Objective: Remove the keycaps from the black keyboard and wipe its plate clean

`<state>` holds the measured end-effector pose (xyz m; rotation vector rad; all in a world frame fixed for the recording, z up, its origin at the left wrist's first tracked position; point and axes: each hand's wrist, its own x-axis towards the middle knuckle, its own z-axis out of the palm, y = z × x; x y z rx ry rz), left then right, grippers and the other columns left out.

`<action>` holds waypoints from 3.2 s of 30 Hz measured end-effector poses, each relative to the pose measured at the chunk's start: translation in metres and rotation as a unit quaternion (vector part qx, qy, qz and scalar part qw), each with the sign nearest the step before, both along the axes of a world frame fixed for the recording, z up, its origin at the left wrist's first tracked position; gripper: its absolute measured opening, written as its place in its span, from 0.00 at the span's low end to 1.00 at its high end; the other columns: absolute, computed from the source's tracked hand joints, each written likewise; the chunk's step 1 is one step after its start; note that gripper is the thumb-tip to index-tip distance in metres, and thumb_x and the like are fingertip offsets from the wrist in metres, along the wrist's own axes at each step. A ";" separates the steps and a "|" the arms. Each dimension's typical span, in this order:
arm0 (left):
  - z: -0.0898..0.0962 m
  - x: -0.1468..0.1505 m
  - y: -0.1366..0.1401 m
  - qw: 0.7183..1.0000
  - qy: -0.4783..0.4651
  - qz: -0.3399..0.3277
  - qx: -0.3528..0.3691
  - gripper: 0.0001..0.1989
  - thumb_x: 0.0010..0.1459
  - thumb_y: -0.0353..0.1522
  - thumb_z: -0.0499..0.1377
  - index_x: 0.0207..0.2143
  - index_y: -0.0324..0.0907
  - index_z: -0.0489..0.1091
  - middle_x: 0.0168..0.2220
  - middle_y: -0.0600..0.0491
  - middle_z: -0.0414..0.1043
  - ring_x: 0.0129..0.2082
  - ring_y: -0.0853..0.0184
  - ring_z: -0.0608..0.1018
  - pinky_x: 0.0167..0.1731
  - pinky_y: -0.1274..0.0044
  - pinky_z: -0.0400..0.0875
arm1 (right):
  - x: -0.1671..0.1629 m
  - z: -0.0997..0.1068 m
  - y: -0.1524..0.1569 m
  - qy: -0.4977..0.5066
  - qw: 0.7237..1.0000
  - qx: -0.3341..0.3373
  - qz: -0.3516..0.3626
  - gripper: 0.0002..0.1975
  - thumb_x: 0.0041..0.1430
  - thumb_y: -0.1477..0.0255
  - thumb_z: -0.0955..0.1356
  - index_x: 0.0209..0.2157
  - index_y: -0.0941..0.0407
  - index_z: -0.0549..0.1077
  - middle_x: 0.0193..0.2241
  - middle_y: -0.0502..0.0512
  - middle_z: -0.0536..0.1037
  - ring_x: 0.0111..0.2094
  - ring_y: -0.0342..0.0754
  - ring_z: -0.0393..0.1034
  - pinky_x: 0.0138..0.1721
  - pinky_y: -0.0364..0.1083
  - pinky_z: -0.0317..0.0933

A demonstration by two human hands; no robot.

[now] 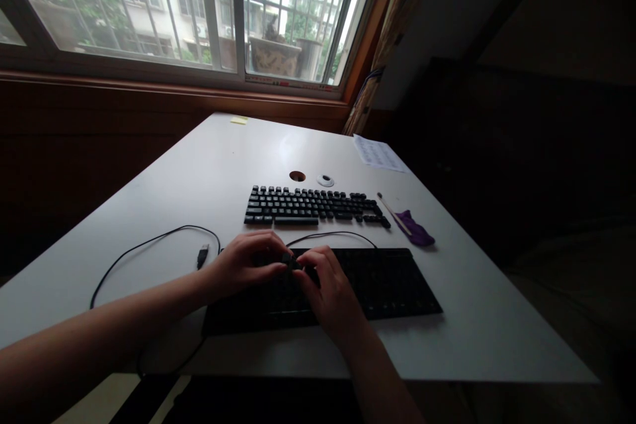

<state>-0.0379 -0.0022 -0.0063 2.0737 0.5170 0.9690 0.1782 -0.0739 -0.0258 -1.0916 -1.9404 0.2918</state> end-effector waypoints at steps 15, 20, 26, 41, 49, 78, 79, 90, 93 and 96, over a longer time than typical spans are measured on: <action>-0.003 -0.001 0.004 0.999 -0.016 0.002 -0.035 0.10 0.64 0.34 0.64 0.44 0.39 0.78 0.41 0.46 0.78 0.40 0.63 0.80 0.42 0.74 0.77 | -0.007 0.002 -0.003 -0.036 0.996 0.050 -0.063 0.03 0.70 0.71 0.65 0.45 0.53 0.69 0.39 0.56 0.74 0.40 0.51 0.73 0.43 0.51 0.72; -0.006 -0.001 0.008 0.991 -0.028 -0.012 -0.134 0.11 0.62 0.35 0.66 0.44 0.38 0.79 0.40 0.46 0.79 0.41 0.62 0.80 0.42 0.73 0.76 | -0.008 0.001 -0.004 -0.056 0.993 0.063 -0.077 0.04 0.70 0.72 0.65 0.46 0.53 0.69 0.39 0.57 0.75 0.40 0.52 0.74 0.43 0.51 0.72; -0.008 -0.003 0.012 0.966 -0.031 -0.040 -0.254 0.15 0.59 0.36 0.68 0.45 0.37 0.78 0.43 0.45 0.80 0.43 0.60 0.81 0.46 0.70 0.77 | -0.008 0.000 -0.004 -0.078 0.990 0.084 -0.087 0.05 0.70 0.73 0.65 0.47 0.53 0.69 0.39 0.58 0.76 0.41 0.52 0.74 0.43 0.51 0.72; -0.005 -0.006 0.014 0.974 -0.056 -0.038 -0.217 0.11 0.61 0.36 0.67 0.45 0.41 0.79 0.45 0.47 0.75 0.47 0.61 0.77 0.49 0.73 0.71 | -0.004 0.000 -0.003 0.008 0.997 0.030 -0.074 0.05 0.68 0.73 0.68 0.45 0.53 0.69 0.40 0.54 0.74 0.42 0.50 0.72 0.45 0.49 0.69; -0.011 -0.004 0.010 0.948 -0.077 -0.036 -0.307 0.14 0.57 0.34 0.70 0.45 0.39 0.76 0.41 0.49 0.78 0.41 0.64 0.79 0.43 0.75 0.74 | -0.001 0.000 -0.005 0.016 0.994 0.043 -0.097 0.08 0.66 0.73 0.69 0.46 0.52 0.70 0.33 0.50 0.71 0.34 0.47 0.69 0.38 0.47 0.66; -0.005 0.003 0.002 0.996 0.068 -0.018 -0.047 0.09 0.68 0.34 0.59 0.46 0.40 0.76 0.42 0.48 0.80 0.41 0.63 0.81 0.44 0.73 0.76 | 0.061 0.028 0.040 -0.048 0.995 -0.042 -0.076 0.05 0.63 0.72 0.72 0.42 0.53 0.79 0.32 0.51 0.77 0.34 0.47 0.73 0.37 0.45 0.66; -0.005 0.003 0.002 0.996 0.074 -0.027 -0.030 0.09 0.68 0.33 0.59 0.46 0.40 0.76 0.42 0.48 0.80 0.41 0.63 0.81 0.44 0.73 0.76 | 0.072 0.028 0.051 -0.064 0.993 -0.043 -0.088 0.05 0.63 0.71 0.72 0.41 0.53 0.79 0.32 0.51 0.78 0.34 0.48 0.73 0.37 0.46 0.66; -0.008 0.005 0.000 0.990 0.103 -0.096 -0.002 0.09 0.69 0.33 0.58 0.43 0.40 0.77 0.43 0.47 0.81 0.42 0.64 0.82 0.45 0.76 0.76 | 0.112 0.007 0.122 -0.204 0.970 -0.120 -0.059 0.05 0.59 0.72 0.72 0.36 0.52 0.82 0.35 0.53 0.82 0.36 0.49 0.77 0.41 0.47 0.67; -0.008 0.005 0.000 0.990 0.105 -0.095 0.003 0.09 0.70 0.33 0.58 0.44 0.40 0.77 0.42 0.46 0.81 0.42 0.64 0.82 0.44 0.76 0.76 | 0.111 0.002 0.125 -0.207 0.969 -0.122 -0.062 0.05 0.59 0.72 0.72 0.37 0.52 0.83 0.36 0.53 0.83 0.37 0.49 0.77 0.42 0.47 0.67; -0.008 0.006 -0.001 0.989 0.111 -0.097 0.004 0.09 0.70 0.32 0.58 0.44 0.39 0.77 0.42 0.46 0.80 0.41 0.64 0.82 0.44 0.76 0.76 | 0.111 -0.001 0.125 -0.206 0.969 -0.122 -0.065 0.06 0.59 0.73 0.72 0.38 0.53 0.83 0.37 0.53 0.83 0.38 0.50 0.78 0.43 0.47 0.68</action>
